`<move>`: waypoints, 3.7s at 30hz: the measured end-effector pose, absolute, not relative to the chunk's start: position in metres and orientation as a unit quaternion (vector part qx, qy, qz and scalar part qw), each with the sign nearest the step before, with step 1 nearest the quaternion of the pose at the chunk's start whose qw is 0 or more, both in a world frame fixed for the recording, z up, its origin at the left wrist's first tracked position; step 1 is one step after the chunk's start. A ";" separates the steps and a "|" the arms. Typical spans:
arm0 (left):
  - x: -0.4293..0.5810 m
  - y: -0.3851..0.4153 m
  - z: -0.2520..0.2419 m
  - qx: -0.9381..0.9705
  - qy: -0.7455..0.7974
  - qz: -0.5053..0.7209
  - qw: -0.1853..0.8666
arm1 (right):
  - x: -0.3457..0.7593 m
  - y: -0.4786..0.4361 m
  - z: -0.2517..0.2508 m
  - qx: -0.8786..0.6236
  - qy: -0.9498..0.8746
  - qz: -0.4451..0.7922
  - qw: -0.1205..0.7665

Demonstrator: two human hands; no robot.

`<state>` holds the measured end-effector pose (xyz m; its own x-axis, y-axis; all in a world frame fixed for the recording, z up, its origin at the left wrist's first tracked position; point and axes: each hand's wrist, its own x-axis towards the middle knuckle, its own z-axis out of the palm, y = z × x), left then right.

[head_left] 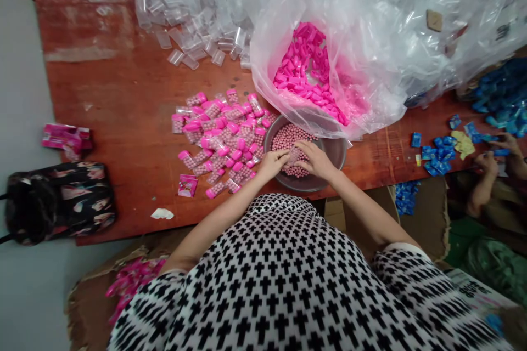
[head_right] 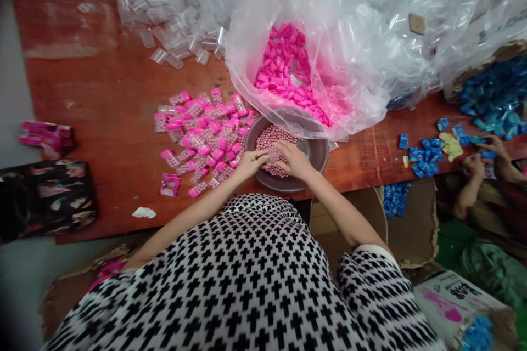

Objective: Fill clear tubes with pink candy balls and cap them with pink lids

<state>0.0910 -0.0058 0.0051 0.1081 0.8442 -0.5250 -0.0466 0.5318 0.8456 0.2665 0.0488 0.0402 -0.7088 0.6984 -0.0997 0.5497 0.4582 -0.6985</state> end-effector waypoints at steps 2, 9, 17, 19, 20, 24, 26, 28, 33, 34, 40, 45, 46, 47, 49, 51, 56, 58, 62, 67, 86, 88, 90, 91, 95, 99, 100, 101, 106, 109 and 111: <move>0.089 -0.001 0.003 0.326 0.547 0.309 0.706 | 0.269 0.055 0.052 -0.266 -0.915 0.299 0.047; 0.084 -0.003 -0.007 0.338 0.561 0.366 0.660 | 0.276 0.067 0.048 -0.385 -0.890 0.147 -0.193; 0.057 -0.027 0.007 0.263 0.596 0.441 0.618 | 0.260 0.076 -0.005 -0.517 -0.814 0.109 -0.239; 0.053 -0.028 0.010 0.235 0.604 0.456 0.609 | 0.238 0.074 -0.017 -0.486 -0.834 0.137 -0.222; 0.051 -0.028 0.011 0.226 0.608 0.461 0.605 | 0.227 0.072 -0.022 -0.469 -0.844 0.155 -0.211; 0.045 -0.028 0.012 0.244 0.631 0.466 0.570 | 0.207 0.071 -0.035 -0.425 -0.856 0.257 -0.147; 0.043 -0.028 0.012 0.293 0.649 0.454 0.536 | 0.213 0.069 -0.036 -0.435 -0.812 0.385 -0.061; 0.044 -0.026 0.014 0.363 0.659 0.432 0.498 | 0.223 0.065 -0.033 -0.435 -0.720 0.540 0.045; 0.066 -0.015 0.020 0.467 0.633 0.397 0.474 | 0.237 0.047 -0.010 -0.412 -0.527 0.716 0.198; 0.071 -0.012 0.021 0.468 0.626 0.400 0.478 | 0.237 0.043 -0.004 -0.411 -0.510 0.725 0.212; 0.082 -0.002 0.019 0.412 0.588 0.443 0.538 | 0.250 0.045 0.032 -0.447 -0.613 0.614 0.217; 0.074 0.002 0.015 0.385 0.523 0.424 0.632 | 0.261 0.063 0.070 -0.352 -0.783 0.488 0.156; 0.073 0.002 0.015 0.378 0.511 0.422 0.647 | 0.261 0.066 0.074 -0.332 -0.808 0.466 0.142; 0.072 0.003 0.016 0.374 0.503 0.420 0.656 | 0.261 0.067 0.077 -0.317 -0.826 0.446 0.132; 0.068 0.003 0.017 0.386 0.497 0.412 0.659 | 0.258 0.068 0.078 -0.304 -0.847 0.419 0.124; 0.064 0.003 0.017 0.418 0.501 0.395 0.646 | 0.256 0.068 0.075 -0.293 -0.855 0.411 0.118; 0.060 0.005 0.012 0.474 0.504 0.365 0.624 | 0.255 0.068 0.067 -0.285 -0.847 0.445 0.063; 0.062 0.007 0.011 0.500 0.508 0.361 0.602 | 0.257 0.067 0.065 -0.304 -0.831 0.463 0.052; 0.062 0.012 0.018 0.533 0.539 0.361 0.544 | 0.266 0.062 0.063 -0.370 -0.802 0.468 0.047; 0.051 0.022 0.022 0.499 0.580 0.392 0.511 | 0.275 0.094 0.070 -0.357 -0.843 0.402 -0.020; 0.051 0.039 0.035 0.168 0.506 0.502 0.682 | 0.189 0.323 0.002 -0.711 -0.614 0.278 0.201; 0.052 0.043 0.035 0.165 0.501 0.516 0.675 | 0.203 0.313 0.013 -0.675 -0.590 0.358 0.262; 0.054 0.048 0.038 0.174 0.498 0.528 0.665 | 0.215 0.293 0.029 -0.618 -0.540 0.476 0.315; 0.055 0.050 0.040 0.180 0.495 0.534 0.661 | 0.219 0.279 0.038 -0.583 -0.512 0.536 0.333; 0.064 0.055 0.054 0.191 0.464 0.570 0.651 | 0.225 0.211 0.073 -0.476 -0.438 0.669 0.367; 0.074 0.053 0.069 0.197 0.422 0.607 0.644 | 0.218 0.144 0.088 -0.463 -0.414 0.676 0.397; 0.076 0.051 0.072 0.198 0.416 0.613 0.642 | 0.216 0.131 0.089 -0.470 -0.423 0.661 0.405; 0.078 0.048 0.074 0.196 0.410 0.619 0.640 | 0.215 0.119 0.090 -0.479 -0.442 0.639 0.409; 0.079 0.031 0.085 0.154 0.398 0.638 0.641 | 0.226 0.083 0.102 -0.471 -0.637 0.500 0.350; 0.081 0.021 0.093 0.120 0.385 0.621 0.673 | 0.237 0.074 0.114 -0.407 -0.789 0.332 0.319; 0.083 0.015 0.100 0.097 0.381 0.610 0.688 | 0.243 0.069 0.121 -0.360 -0.864 0.182 0.302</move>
<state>0.0831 0.0148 0.1000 -0.0354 0.9131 -0.4062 -0.7656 0.2365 0.5983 0.2430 0.0690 0.1208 -0.5587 0.7312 0.3914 0.5110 0.6752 -0.5320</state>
